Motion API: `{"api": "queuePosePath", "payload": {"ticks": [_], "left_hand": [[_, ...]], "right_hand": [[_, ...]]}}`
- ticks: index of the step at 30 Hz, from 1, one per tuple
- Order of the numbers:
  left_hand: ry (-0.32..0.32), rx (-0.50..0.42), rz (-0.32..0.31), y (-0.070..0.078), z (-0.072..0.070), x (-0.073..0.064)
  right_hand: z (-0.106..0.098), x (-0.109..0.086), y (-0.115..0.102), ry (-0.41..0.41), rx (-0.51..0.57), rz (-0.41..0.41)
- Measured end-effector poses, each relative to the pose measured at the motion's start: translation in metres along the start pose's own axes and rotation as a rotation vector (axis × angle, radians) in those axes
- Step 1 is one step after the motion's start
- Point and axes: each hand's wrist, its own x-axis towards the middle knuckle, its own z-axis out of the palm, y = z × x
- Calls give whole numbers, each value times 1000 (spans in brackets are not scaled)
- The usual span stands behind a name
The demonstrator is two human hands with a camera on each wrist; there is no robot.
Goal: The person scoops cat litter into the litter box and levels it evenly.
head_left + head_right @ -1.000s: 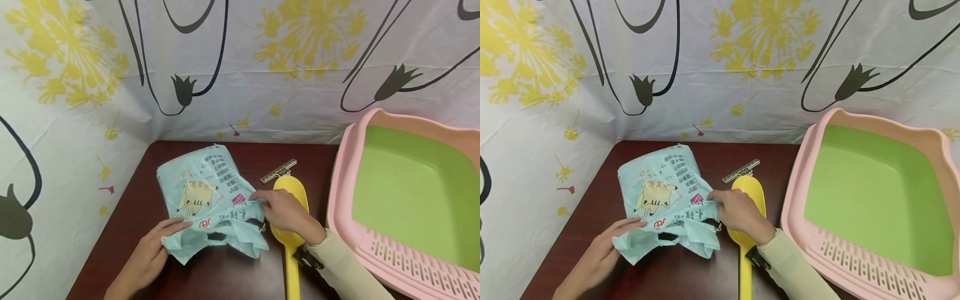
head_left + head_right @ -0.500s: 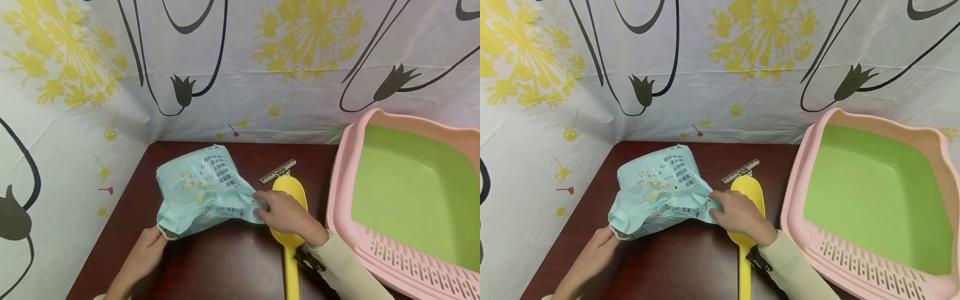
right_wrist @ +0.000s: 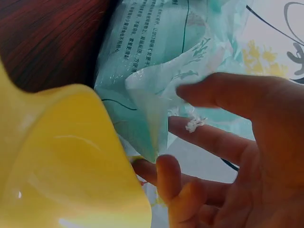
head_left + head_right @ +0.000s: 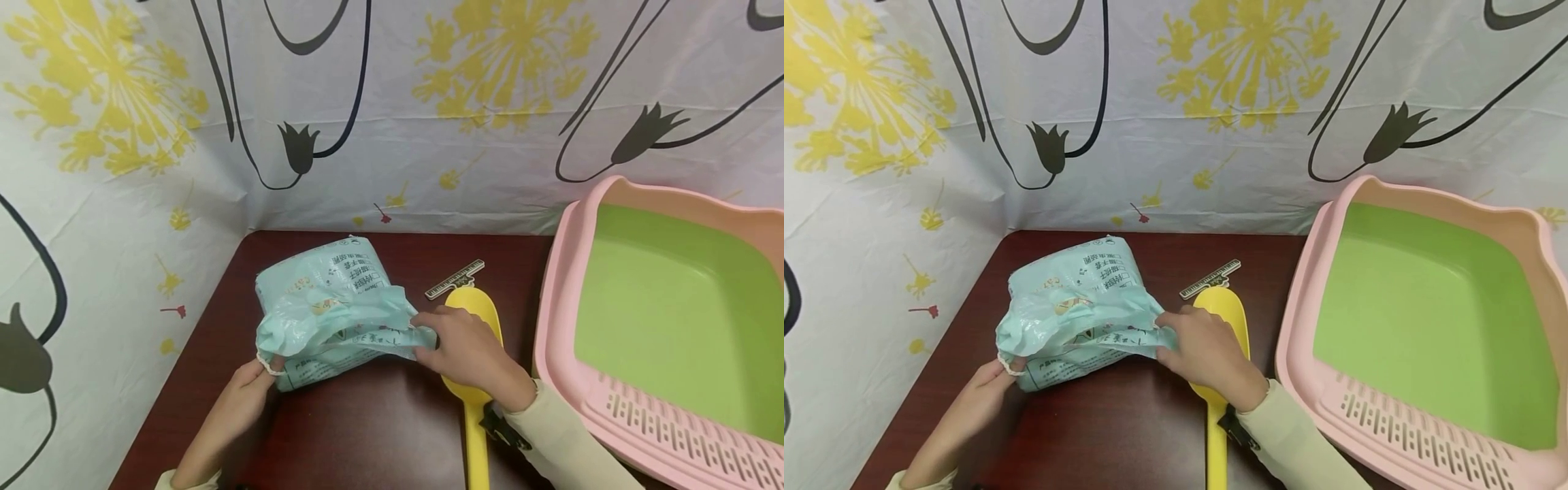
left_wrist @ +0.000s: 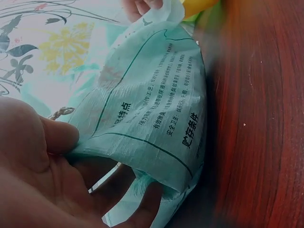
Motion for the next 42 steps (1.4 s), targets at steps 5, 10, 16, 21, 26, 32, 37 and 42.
{"api": "queuePosePath", "payload": {"ticks": [5,10,16,21,26,32,37,42], "left_hand": [[13,4,18,0,0,0],[13,11,9,0,0,0],[23,20,28,-1,0,0],[43,39,40,2,0,-2],[157,111,116,11,1,-4],[381,196,335,26,6,-1],[508,350,529,34,11,9],[568,522,801,43,12,22]], "right_hand": [[1,2,0,126,-6,-62],[0,6,-1,213,-28,-114],[-7,11,-2,244,-44,-154],[-9,16,-4,240,-31,-146],[-8,19,-6,253,-9,-137],[-8,20,-7,262,12,-131],[-7,20,-7,260,16,-124],[-7,20,-8,256,19,-125]]}}
